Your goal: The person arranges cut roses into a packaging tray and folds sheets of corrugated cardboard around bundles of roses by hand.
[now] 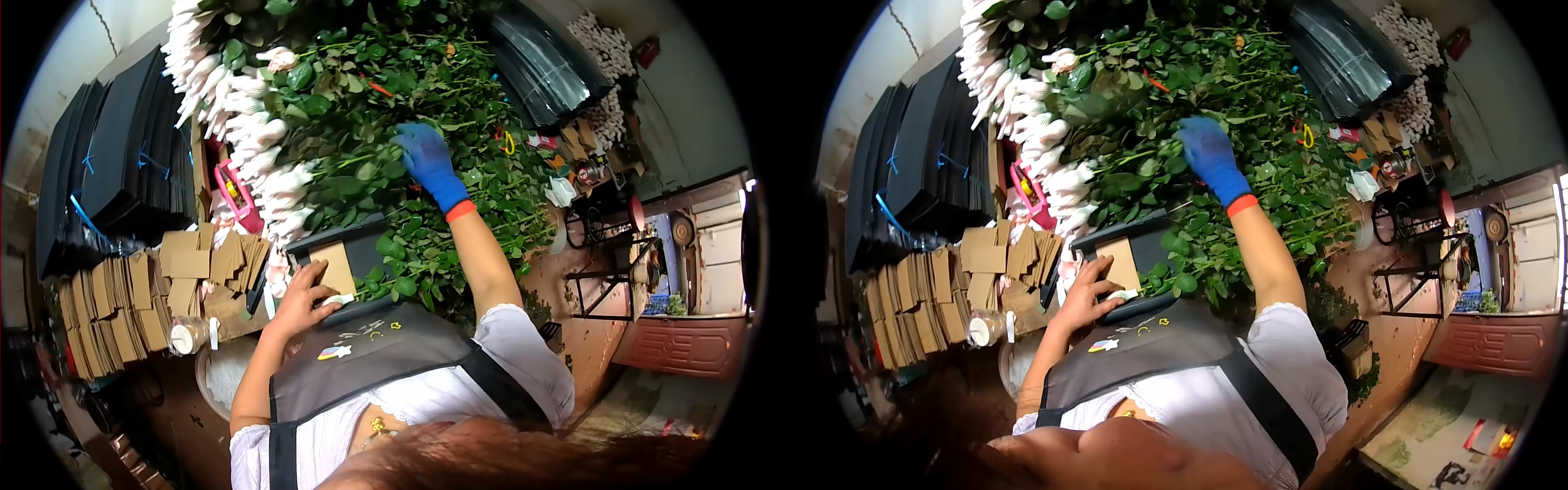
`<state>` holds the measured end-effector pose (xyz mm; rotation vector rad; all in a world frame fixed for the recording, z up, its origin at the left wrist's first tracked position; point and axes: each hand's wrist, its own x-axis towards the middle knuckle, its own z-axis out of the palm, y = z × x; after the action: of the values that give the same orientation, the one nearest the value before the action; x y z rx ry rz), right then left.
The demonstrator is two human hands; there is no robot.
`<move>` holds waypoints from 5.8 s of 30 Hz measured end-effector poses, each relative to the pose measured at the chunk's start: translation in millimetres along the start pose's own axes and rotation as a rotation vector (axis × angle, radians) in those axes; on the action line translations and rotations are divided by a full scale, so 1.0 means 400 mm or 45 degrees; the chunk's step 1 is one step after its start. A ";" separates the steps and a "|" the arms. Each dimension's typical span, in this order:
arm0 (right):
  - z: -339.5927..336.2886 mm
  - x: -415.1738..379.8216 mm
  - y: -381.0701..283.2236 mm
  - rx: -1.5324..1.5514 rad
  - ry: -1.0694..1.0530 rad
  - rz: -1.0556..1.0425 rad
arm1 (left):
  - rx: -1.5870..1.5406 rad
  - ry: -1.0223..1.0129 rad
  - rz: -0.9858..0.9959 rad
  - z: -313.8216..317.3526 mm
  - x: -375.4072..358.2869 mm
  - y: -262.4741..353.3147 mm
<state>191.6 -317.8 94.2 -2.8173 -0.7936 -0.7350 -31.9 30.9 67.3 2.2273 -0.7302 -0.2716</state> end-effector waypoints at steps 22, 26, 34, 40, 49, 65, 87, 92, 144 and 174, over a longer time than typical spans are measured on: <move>-0.182 -0.429 -0.118 0.327 -0.922 0.018 | -0.091 0.047 -0.064 0.007 -0.004 -0.020; -0.226 -0.342 -0.098 0.284 -1.142 0.124 | -0.035 0.037 -0.054 0.008 -0.002 -0.012; 0.011 0.030 -0.122 -0.131 -0.222 -0.012 | 0.081 0.120 -0.111 0.024 0.014 -0.011; 0.008 0.068 -0.076 -0.004 -0.388 0.015 | 0.178 0.412 -0.035 0.064 0.014 -0.010; -0.081 0.022 -0.079 0.251 -0.115 -0.066 | -0.112 0.380 -0.050 0.059 0.021 0.002; -0.185 0.054 -0.048 0.367 0.619 0.062 | -0.145 0.275 -0.209 0.050 0.024 0.029; -0.173 -0.309 -0.137 0.011 -0.897 -0.223 | -0.766 0.363 -0.314 0.076 0.023 -0.031; -0.134 -0.322 -0.095 0.328 -1.083 -0.062 | -0.510 0.238 -0.208 0.046 0.032 -0.006; -0.017 -0.040 0.100 -0.302 -0.694 0.192 | -0.161 0.606 -0.151 0.088 0.066 -0.012; -0.145 -0.417 -0.063 0.290 -0.449 0.251 | -0.367 0.566 -0.273 0.075 0.068 -0.035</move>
<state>29.9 -386.8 63.6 -2.7912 -0.5839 -0.1102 -16.0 4.7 37.6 1.9877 -0.1985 0.0191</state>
